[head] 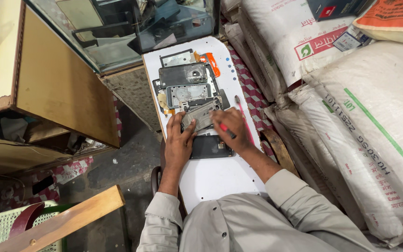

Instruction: The person uses a red-handled tool to scrape and clean the surface of a disassembled electronic device on a white table. The person repeatedly scrapes the same area of the device's internal frame.

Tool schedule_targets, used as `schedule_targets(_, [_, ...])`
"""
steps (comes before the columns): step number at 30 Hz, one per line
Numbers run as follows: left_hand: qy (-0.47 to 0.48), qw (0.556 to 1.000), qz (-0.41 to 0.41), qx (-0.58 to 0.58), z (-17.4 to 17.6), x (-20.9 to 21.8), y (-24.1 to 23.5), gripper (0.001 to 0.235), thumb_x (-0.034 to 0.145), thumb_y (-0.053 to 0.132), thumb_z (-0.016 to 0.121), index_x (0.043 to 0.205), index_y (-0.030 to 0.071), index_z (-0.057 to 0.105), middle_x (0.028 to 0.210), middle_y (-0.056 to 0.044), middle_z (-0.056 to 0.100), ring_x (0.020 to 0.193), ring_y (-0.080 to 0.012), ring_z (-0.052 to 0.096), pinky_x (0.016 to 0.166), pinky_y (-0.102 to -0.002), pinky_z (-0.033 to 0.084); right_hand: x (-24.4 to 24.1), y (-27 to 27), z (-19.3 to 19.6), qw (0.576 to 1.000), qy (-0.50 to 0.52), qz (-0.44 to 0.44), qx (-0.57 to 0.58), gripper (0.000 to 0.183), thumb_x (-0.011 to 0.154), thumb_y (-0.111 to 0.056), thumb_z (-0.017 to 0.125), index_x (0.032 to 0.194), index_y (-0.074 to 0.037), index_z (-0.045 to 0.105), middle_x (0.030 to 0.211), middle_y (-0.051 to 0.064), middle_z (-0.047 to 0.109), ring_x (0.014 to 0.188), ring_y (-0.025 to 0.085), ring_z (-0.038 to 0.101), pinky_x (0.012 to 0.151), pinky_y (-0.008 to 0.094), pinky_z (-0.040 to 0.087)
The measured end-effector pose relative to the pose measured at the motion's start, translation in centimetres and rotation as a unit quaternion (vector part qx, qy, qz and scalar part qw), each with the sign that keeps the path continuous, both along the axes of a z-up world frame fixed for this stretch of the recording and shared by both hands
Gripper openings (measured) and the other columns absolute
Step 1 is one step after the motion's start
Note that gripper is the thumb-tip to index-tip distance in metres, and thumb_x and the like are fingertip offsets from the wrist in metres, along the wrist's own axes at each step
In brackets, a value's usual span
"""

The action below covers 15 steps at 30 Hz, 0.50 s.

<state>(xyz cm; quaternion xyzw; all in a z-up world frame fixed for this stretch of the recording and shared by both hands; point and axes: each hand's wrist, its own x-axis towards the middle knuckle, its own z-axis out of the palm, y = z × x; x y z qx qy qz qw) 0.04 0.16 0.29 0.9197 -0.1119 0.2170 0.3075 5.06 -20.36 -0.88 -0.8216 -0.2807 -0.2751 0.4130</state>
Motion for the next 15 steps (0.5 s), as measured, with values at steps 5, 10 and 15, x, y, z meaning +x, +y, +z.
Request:
schedule_targets(5, [0.014,1.0,0.008,-0.003,0.1,-0.1,0.0,0.039,0.082,0.011,0.08,0.121,0.015,0.076,0.148,-0.009,0.05,0.141,-0.0354,0.044,0.107,-0.047,0.049,0.5,0.3,-1.0,0.999,-0.029,0.026,-0.035,0.016,0.091,-0.004,0.078,0.106,-0.009,0.074,0.116,0.004,0.078,0.085,0.013,0.061,0.078,0.031,0.047])
schedule_targets(10, [0.021,1.0,0.016,-0.006,0.2,0.0,-0.2,0.04,0.081,0.011,0.08,0.12,0.016,0.076,0.148,-0.009,0.051,0.14,-0.0353,0.044,0.106,-0.047,0.05,-0.1,-0.1,-0.3,0.999,0.011,-0.02,0.041,0.017,0.089,-0.001,0.074,0.104,-0.008,0.071,0.117,0.004,0.076,0.102,0.02,0.063,0.089,0.032,0.05])
schedule_targets(15, [0.015,1.0,0.005,-0.002,0.2,-0.2,-0.1,0.041,0.082,0.01,0.08,0.123,0.014,0.075,0.148,-0.01,0.05,0.14,-0.0357,0.044,0.108,-0.047,0.049,-0.6,-0.1,0.6,0.999,0.012,-0.026,0.031,0.02,0.087,-0.001,0.076,0.105,-0.008,0.074,0.113,0.005,0.076,0.097,0.021,0.062,0.087,0.033,0.05])
